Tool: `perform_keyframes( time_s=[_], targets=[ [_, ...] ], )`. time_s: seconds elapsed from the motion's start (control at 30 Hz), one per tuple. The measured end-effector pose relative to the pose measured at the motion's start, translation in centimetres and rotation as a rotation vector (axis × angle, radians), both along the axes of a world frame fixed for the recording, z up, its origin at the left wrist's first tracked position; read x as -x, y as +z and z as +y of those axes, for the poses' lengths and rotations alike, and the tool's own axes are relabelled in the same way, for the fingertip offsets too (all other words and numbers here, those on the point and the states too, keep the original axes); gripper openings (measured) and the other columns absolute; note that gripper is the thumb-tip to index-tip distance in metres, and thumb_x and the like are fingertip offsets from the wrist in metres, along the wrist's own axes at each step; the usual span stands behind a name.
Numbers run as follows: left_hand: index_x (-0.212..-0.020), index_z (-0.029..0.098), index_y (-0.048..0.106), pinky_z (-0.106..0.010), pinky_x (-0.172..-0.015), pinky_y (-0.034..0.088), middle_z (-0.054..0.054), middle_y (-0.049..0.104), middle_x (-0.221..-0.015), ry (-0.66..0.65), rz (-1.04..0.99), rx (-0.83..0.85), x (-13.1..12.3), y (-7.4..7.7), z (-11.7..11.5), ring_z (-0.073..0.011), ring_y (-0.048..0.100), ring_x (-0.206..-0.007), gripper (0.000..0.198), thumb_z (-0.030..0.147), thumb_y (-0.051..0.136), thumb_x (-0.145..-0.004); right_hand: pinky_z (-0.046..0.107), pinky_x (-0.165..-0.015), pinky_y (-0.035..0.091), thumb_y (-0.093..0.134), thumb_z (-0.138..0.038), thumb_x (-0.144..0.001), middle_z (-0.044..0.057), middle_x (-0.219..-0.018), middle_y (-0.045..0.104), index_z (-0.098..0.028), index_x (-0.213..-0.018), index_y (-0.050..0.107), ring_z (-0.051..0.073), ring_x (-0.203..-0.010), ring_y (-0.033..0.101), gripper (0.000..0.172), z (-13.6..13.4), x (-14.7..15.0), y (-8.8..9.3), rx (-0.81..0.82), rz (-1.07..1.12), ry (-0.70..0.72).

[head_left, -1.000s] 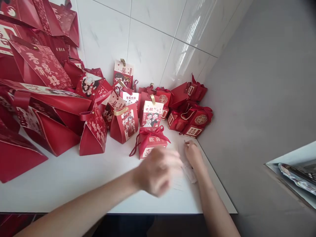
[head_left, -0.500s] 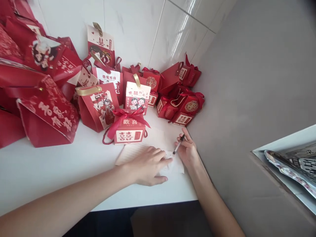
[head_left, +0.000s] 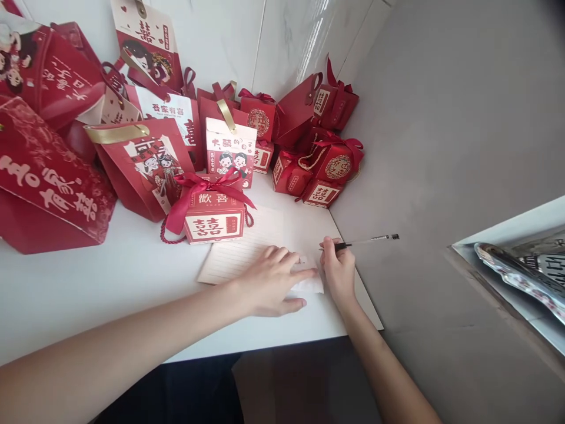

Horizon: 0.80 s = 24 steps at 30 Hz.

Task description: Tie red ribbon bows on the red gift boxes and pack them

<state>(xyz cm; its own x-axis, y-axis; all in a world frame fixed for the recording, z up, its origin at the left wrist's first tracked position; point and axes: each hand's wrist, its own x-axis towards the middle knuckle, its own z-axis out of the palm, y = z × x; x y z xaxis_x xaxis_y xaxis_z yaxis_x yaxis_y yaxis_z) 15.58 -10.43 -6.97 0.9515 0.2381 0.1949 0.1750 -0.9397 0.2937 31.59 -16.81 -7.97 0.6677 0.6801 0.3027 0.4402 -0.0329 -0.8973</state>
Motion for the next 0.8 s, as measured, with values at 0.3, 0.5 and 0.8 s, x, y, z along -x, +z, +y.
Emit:
perform_keyframes(
  time_s=[0.3,0.5,0.8],
  targets=[
    [-0.130,0.023,0.046,-0.055,-0.107,0.014,-0.007,0.034,-0.146,0.014,0.017,0.065,-0.1,-1.0,-0.4,-0.0331,0.027,-0.132,0.054,0.048,0.051,-0.082,0.023,-0.045,0.036,0.062,-0.045,-0.072,-0.006,-0.045,0.046,-0.021,-0.059,0.041,0.010,-0.042,0.044,0.034,-0.5,0.6,0.6,0.029,-0.084,-0.132],
    [-0.136,0.018,0.038,-0.054,-0.111,0.003,-0.009,0.034,-0.146,0.044,0.050,0.118,-0.4,-1.2,-0.5,-0.0308,0.022,-0.137,0.064,0.051,0.048,-0.082,0.023,-0.043,0.032,0.057,-0.035,-0.069,-0.006,-0.042,0.044,-0.021,-0.049,0.039,0.010,-0.042,0.039,0.030,0.2,0.5,0.8,0.213,-0.177,-0.102],
    [-0.134,0.024,0.040,-0.057,-0.110,0.005,-0.006,0.037,-0.145,0.058,0.032,0.135,-0.4,-1.1,-0.5,-0.0319,0.024,-0.136,0.062,0.051,0.052,-0.079,0.021,-0.041,0.029,0.060,-0.040,-0.067,-0.006,-0.041,0.044,-0.020,-0.049,0.039,0.009,-0.041,0.036,0.033,0.3,0.3,0.4,0.267,-0.207,-0.002]
  ],
)
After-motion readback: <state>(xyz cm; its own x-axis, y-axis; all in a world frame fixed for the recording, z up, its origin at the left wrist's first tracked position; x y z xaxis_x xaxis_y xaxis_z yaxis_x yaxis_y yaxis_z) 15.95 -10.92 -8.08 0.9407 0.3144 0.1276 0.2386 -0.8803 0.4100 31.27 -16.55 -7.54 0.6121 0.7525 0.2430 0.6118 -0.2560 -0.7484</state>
